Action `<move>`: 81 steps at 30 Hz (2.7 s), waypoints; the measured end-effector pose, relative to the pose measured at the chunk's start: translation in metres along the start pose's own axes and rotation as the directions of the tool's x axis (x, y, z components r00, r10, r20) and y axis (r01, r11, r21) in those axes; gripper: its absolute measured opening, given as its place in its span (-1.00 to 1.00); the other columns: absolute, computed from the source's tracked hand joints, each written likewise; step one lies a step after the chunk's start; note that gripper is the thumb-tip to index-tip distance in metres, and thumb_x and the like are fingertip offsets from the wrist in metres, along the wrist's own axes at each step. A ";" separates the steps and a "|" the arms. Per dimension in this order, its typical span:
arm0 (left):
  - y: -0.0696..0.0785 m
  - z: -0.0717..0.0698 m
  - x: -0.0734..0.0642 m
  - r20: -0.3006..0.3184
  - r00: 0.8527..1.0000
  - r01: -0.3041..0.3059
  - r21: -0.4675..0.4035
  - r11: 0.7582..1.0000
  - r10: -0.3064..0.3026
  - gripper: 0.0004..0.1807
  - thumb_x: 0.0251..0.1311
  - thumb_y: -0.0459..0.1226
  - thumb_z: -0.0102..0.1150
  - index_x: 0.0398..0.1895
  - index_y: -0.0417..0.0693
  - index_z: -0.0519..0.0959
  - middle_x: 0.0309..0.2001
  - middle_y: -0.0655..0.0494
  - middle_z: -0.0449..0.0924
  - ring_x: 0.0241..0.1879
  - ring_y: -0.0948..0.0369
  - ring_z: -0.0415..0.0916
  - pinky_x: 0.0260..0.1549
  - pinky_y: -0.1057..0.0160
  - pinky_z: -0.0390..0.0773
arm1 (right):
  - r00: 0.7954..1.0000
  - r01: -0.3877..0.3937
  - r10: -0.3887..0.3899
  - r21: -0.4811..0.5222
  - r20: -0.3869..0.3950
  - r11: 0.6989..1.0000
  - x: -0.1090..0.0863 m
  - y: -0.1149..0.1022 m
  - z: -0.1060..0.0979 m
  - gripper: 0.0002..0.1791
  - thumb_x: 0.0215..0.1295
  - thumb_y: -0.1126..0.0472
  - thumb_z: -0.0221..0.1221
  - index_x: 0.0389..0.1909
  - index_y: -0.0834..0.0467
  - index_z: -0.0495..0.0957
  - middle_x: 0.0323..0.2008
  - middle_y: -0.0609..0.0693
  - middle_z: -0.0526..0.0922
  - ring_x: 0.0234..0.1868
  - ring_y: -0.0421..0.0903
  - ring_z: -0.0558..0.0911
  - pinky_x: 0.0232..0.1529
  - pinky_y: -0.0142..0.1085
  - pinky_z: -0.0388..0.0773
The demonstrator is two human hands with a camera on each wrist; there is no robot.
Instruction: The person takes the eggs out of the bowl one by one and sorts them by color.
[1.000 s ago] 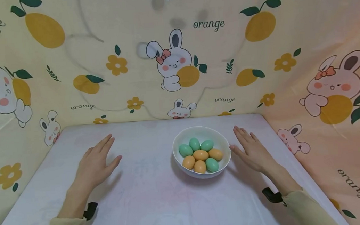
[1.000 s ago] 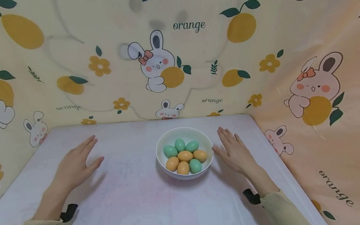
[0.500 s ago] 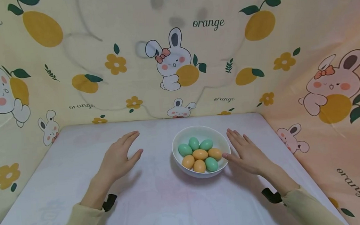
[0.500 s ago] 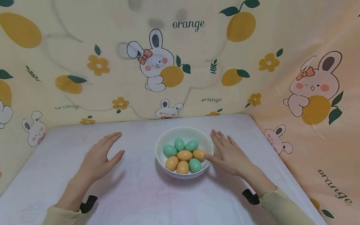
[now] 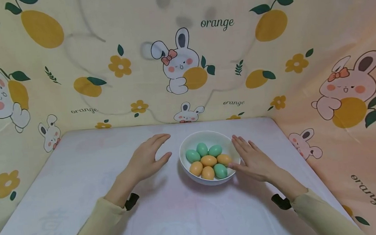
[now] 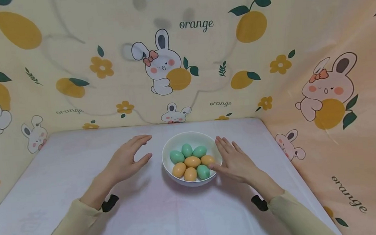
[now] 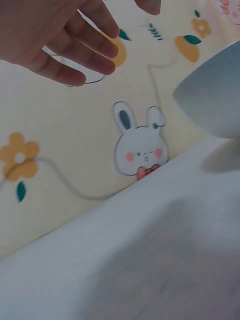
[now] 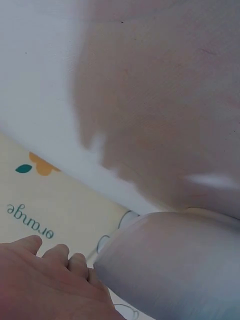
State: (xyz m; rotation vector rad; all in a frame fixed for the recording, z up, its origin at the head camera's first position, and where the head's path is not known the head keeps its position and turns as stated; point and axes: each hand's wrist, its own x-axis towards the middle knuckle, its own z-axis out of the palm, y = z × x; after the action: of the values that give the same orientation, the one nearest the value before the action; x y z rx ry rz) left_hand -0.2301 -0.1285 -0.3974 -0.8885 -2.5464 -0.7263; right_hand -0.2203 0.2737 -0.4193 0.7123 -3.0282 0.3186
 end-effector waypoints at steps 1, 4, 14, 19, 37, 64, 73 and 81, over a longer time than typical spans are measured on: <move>0.002 0.002 0.003 0.010 1.000 -0.005 -0.006 1.000 0.005 -0.37 0.39 -0.10 0.28 0.45 -0.14 0.44 0.37 -0.07 0.50 0.34 -0.05 0.48 0.25 -0.16 0.51 | 1.000 -0.002 0.002 0.000 0.007 1.000 0.000 0.000 0.000 0.10 0.46 -0.39 0.04 0.65 0.31 -0.10 0.67 0.19 -0.09 0.66 0.22 -0.08 0.59 0.19 -0.17; 0.007 0.008 0.012 0.037 0.999 -0.026 -0.034 0.999 0.027 -0.37 0.40 -0.10 0.28 0.45 -0.14 0.44 0.36 -0.04 0.51 0.25 0.01 0.54 0.20 -0.08 0.56 | 1.000 -0.008 0.008 0.001 0.024 1.000 0.001 -0.002 0.000 0.12 0.46 -0.40 0.03 0.65 0.31 -0.11 0.67 0.18 -0.12 0.66 0.21 -0.11 0.60 0.18 -0.18; 0.016 0.026 0.036 0.135 0.985 -0.094 -0.108 0.990 0.108 -0.40 0.43 -0.10 0.26 0.47 -0.08 0.44 0.35 0.04 0.48 0.09 0.18 0.56 0.07 0.08 0.62 | 0.999 -0.002 0.002 -0.001 0.040 1.000 0.003 -0.001 0.004 0.12 0.48 -0.42 -0.02 0.64 0.35 -0.14 0.67 0.20 -0.15 0.66 0.21 -0.10 0.59 0.17 -0.11; 0.021 0.033 0.048 0.209 0.970 -0.097 -0.146 0.984 0.127 -0.41 0.44 -0.11 0.25 0.47 -0.04 0.44 0.36 0.07 0.47 0.11 0.18 0.55 0.07 0.11 0.61 | 0.999 0.011 -0.011 0.005 0.039 1.000 0.004 -0.001 0.004 0.11 0.49 -0.39 0.00 0.64 0.36 -0.14 0.67 0.22 -0.14 0.66 0.23 -0.09 0.58 0.18 -0.07; 0.030 0.065 0.093 0.413 0.882 -0.148 -0.216 0.965 0.228 -0.51 0.46 -0.16 0.20 0.39 -0.09 0.52 0.28 0.11 0.54 0.06 0.16 0.58 0.02 0.21 0.59 | 0.999 0.012 -0.012 0.001 0.042 1.000 0.005 0.000 0.004 0.10 0.50 -0.38 -0.02 0.64 0.36 -0.16 0.67 0.22 -0.16 0.65 0.23 -0.09 0.58 0.18 -0.05; 0.035 0.103 0.110 0.596 0.749 -0.266 -0.129 0.955 0.289 -0.66 0.36 -0.19 0.31 0.18 0.15 0.72 0.13 0.23 0.63 0.12 0.29 0.53 0.22 0.31 0.46 | 0.999 0.021 -0.022 0.007 0.035 1.000 0.003 -0.002 0.005 0.08 0.52 -0.35 -0.01 0.64 0.36 -0.15 0.67 0.23 -0.17 0.65 0.23 -0.09 0.58 0.18 -0.05; 0.040 0.100 0.112 0.636 0.733 -0.219 -0.115 0.969 0.241 -0.61 0.33 -0.22 0.34 0.22 0.20 0.70 0.14 0.32 0.69 0.11 0.32 0.54 0.24 0.27 0.46 | 0.999 0.035 -0.035 -0.005 0.022 0.999 0.004 0.000 0.006 0.08 0.52 -0.35 0.00 0.64 0.37 -0.14 0.67 0.23 -0.15 0.65 0.23 -0.07 0.57 0.18 -0.04; 0.040 0.099 0.110 0.625 0.744 -0.209 -0.117 0.971 0.236 -0.61 0.32 -0.23 0.36 0.21 0.18 0.71 0.10 0.34 0.70 0.04 0.30 0.54 0.16 0.26 0.49 | 0.999 0.034 -0.034 -0.002 0.017 0.999 0.004 0.000 0.007 0.07 0.51 -0.35 0.01 0.64 0.37 -0.13 0.66 0.24 -0.13 0.65 0.24 -0.06 0.57 0.20 -0.03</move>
State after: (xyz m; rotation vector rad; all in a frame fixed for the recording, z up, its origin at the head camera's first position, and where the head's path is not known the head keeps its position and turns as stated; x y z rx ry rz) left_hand -0.3010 0.0066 -0.4111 -1.6634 -2.9039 -0.4430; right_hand -0.2238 0.2711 -0.4258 0.7695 -3.0282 0.3090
